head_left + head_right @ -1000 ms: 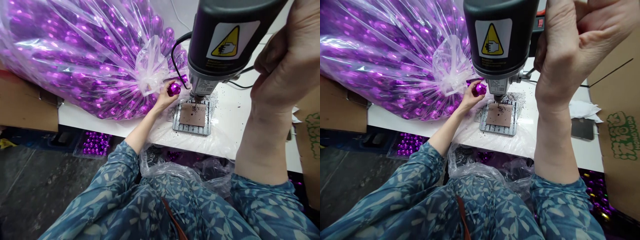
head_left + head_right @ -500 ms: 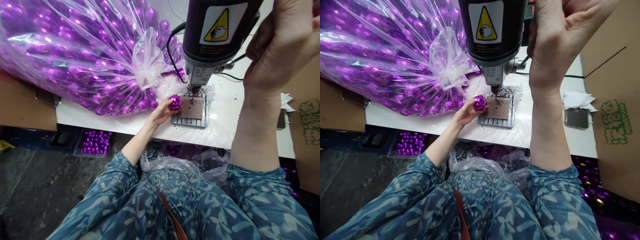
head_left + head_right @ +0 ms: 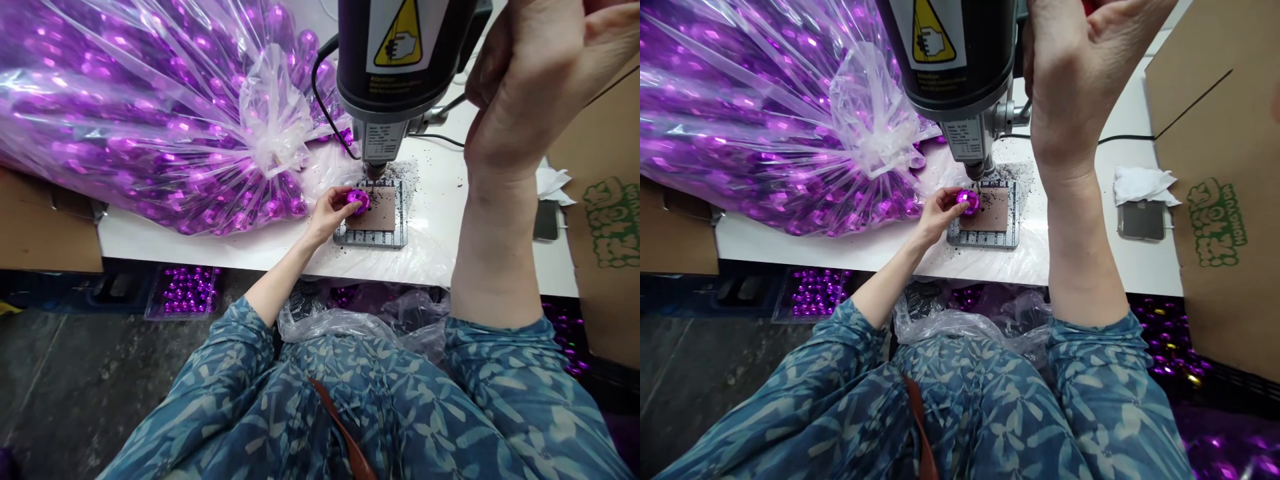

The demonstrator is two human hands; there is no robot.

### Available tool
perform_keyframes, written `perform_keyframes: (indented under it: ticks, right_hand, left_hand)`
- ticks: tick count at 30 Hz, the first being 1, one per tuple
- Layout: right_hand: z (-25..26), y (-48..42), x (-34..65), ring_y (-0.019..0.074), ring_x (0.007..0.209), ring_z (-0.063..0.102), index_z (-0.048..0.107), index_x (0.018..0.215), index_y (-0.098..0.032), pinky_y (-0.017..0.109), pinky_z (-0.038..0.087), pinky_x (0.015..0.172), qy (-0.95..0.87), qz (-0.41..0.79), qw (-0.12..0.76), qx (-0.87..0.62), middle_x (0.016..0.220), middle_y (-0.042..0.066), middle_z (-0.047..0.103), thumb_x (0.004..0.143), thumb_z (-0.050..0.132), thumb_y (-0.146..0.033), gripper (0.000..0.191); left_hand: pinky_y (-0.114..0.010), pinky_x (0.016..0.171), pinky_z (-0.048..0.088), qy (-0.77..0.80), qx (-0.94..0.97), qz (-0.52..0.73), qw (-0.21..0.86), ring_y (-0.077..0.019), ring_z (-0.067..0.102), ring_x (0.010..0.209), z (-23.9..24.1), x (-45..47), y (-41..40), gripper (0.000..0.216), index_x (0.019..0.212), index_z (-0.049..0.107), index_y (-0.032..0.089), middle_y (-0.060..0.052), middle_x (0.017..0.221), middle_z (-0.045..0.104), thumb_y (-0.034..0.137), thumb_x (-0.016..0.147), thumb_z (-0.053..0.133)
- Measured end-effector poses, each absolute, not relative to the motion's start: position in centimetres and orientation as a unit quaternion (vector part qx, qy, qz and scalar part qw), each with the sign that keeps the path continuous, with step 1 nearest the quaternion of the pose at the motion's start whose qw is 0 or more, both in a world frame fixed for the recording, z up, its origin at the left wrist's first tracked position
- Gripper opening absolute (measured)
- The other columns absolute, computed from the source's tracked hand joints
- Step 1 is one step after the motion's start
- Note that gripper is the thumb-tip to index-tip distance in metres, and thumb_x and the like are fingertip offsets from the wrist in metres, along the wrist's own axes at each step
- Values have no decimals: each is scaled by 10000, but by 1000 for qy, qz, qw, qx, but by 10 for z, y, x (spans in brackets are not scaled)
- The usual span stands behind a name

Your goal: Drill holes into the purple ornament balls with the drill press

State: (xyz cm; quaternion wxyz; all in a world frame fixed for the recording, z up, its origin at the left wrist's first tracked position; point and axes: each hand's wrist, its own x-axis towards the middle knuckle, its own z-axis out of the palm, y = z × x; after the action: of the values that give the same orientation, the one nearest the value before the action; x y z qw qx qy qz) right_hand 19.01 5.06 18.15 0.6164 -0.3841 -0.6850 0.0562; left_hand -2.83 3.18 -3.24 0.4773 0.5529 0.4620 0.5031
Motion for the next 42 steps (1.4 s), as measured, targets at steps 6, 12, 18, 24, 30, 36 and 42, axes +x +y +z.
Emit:
perform_keyframes:
  ticks: [6,12,18,24,30,36,42]
  right_hand:
    - [200,35,175,-93,682,494,621,1202,39,62,275,580,-595,169,628,-473,859,88,585,531,384,-1029,1283]
    - [199,40,176,-108,625,402,537,1302,74,109,288,601,-605,139,612,-490,898,95,578,403,142,-1021,1471]
    - [197,36,177,-108,642,368,594,1233,6,128,295,582,-608,138,610,-488,894,86,600,598,295,-955,1191]
    - [188,44,178,-154,632,392,615,913,-2,41,270,613,-616,123,630,-456,790,46,477,712,323,-903,968]
    - [173,27,172,-200,633,367,561,1264,-7,38,284,660,-581,124,686,-421,1281,42,586,755,394,-849,999]
    - [149,11,169,-210,779,513,650,1189,-43,-36,296,693,-571,121,723,-370,1202,2,615,927,434,-670,713]
    - [125,24,174,-190,699,503,599,1132,-21,-31,276,634,-576,101,741,-331,1171,28,647,980,372,-634,671]
  left_hand:
    - [-361,952,621,480,629,483,374,-213,759,1040,-26,-17,31,545,1222,733,199,-88,1180,809,421,771,943]
    - [-422,1053,586,475,668,473,324,-259,728,1175,-35,-5,31,626,1349,663,233,-107,1316,748,378,797,918]
    - [-482,1095,575,483,647,487,333,-282,720,1196,-52,9,29,622,1322,631,235,-102,1292,742,412,808,935]
    - [-492,1140,550,478,643,497,333,-299,695,1269,-56,10,29,654,1337,636,255,-98,1316,732,527,818,926]
    - [-505,1162,536,465,655,486,344,-309,698,1282,-55,8,30,672,1366,625,236,-125,1338,725,569,846,890]
    - [-483,1174,531,469,651,487,344,-300,695,1291,-54,9,29,649,1349,640,245,-112,1352,723,550,841,908]
    - [-484,1183,534,464,653,487,347,-295,702,1291,-52,8,27,624,1346,645,254,-102,1345,729,525,851,911]
